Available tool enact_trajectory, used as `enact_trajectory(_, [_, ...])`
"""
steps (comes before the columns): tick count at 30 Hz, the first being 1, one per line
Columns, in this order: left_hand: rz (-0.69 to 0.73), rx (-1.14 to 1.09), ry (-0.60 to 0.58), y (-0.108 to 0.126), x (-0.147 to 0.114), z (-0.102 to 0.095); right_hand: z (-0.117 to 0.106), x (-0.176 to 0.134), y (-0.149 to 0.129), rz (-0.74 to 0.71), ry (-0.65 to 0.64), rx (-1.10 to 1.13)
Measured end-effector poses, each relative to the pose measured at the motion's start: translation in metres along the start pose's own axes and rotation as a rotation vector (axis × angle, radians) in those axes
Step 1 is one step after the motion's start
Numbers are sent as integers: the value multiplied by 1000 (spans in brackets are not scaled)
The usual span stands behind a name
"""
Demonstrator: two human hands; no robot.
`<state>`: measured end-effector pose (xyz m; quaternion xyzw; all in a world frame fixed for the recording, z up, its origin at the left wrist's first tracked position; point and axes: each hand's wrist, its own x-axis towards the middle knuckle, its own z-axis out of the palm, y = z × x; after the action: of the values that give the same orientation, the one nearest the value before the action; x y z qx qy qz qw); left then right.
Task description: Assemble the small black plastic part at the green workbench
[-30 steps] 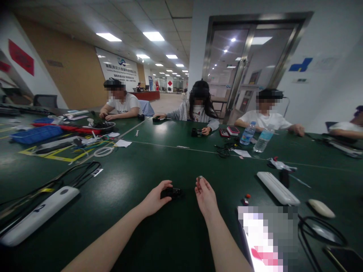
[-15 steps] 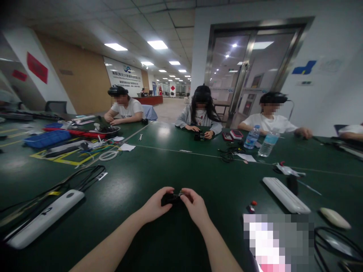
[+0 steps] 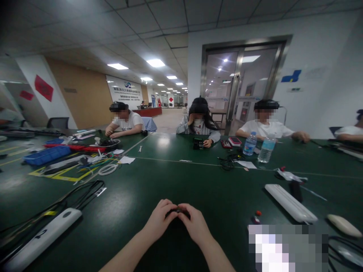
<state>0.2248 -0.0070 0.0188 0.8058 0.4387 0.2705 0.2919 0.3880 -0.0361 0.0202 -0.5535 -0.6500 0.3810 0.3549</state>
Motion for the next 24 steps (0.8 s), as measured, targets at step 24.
enact_trajectory(24, [-146, 22, -147, -28, -10, -32, -14, 6, 15, 52, 90, 238])
